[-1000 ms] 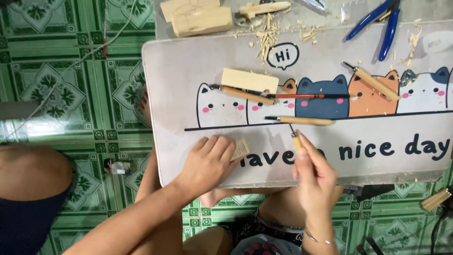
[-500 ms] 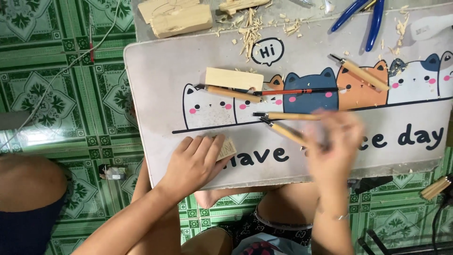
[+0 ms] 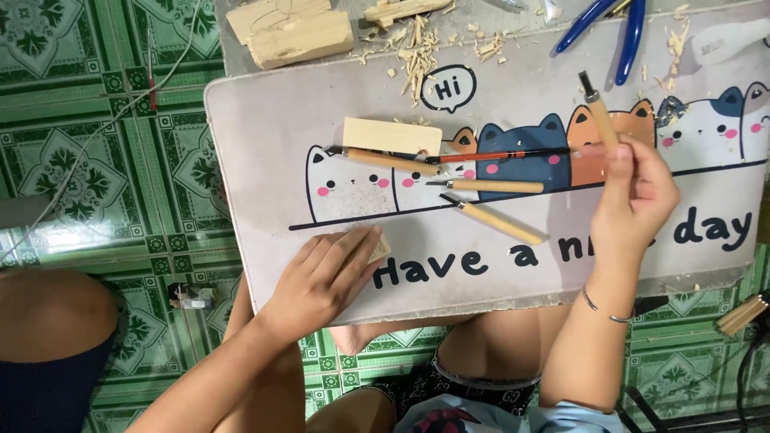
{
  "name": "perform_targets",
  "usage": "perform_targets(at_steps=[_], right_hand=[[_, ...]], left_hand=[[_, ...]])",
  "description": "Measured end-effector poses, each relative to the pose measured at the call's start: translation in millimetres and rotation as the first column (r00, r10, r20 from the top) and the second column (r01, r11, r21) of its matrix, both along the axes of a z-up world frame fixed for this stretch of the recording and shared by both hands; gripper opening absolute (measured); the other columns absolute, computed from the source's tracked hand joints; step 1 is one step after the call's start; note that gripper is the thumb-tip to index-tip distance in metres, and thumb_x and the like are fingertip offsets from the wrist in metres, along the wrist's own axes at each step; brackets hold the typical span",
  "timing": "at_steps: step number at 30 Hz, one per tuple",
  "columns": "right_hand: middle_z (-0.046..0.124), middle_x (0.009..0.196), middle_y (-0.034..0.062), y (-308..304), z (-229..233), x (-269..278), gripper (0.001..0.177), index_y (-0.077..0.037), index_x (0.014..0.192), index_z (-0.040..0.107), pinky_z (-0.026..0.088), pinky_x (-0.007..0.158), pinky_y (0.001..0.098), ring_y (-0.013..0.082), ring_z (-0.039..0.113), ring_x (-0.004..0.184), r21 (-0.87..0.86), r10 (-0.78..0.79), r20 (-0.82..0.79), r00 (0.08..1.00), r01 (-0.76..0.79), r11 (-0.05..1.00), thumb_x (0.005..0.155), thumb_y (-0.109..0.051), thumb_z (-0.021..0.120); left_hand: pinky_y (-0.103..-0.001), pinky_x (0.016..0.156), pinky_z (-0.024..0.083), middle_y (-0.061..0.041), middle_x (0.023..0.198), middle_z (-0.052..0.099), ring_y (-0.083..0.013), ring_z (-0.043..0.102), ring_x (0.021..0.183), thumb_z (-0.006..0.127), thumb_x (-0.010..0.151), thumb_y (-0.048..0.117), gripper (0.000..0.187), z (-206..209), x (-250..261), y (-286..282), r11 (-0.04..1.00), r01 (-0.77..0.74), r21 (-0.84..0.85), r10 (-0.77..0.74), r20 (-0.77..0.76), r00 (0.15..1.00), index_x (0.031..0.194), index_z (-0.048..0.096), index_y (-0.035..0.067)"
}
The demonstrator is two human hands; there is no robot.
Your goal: The person carves intricate details into a small wooden block using a hand carving tool on a floor-based workspace.
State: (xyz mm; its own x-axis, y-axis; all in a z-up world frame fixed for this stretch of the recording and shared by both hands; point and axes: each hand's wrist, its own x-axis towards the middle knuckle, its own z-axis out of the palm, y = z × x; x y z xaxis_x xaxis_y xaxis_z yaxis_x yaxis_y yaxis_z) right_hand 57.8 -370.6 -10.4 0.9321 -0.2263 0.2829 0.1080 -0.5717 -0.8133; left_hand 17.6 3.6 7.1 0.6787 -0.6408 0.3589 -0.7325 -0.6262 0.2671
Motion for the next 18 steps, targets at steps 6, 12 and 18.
perform_targets(at_steps=[6,12,18], right_hand=[[0.070,0.106,0.0176,-2,-2,-2,0.038,0.007,0.114,0.065,0.052,0.107,0.0396,0.0272,0.066,0.109,0.041,0.021,-0.039,0.999,-0.019,0.999,0.123,-0.026,0.048],[0.068,0.106,0.0199,-5,-7,-3,0.038,0.009,0.123,0.062,0.056,0.102,0.0416,0.0300,0.068,0.104,0.075,0.059,-0.014,0.998,-0.058,0.996,0.122,-0.027,0.051],[0.066,0.121,0.0250,-9,-19,-4,0.026,0.005,0.128,0.056,0.058,0.106,0.0413,0.0341,0.070,0.112,0.192,0.100,0.019,0.995,-0.102,0.976,0.115,-0.016,0.062]], left_hand=[[-0.035,0.082,0.051,-0.014,0.124,0.067,-0.0234,0.064,0.093,0.074,0.103,0.024,0.045,1,0,0,0.996,-0.040,-0.080,0.031,-0.106,0.994,0.139,0.058,0.000],[-0.040,0.090,0.054,-0.015,0.123,0.066,-0.0283,0.063,0.098,0.075,0.101,0.022,0.048,-6,-4,-1,0.984,-0.103,-0.147,0.072,-0.207,0.976,0.138,0.057,-0.002],[-0.037,0.080,0.050,-0.011,0.127,0.065,-0.0247,0.059,0.090,0.070,0.104,0.027,0.047,-8,-4,0,0.993,-0.087,-0.075,0.071,-0.194,0.978,0.144,0.055,0.005]])
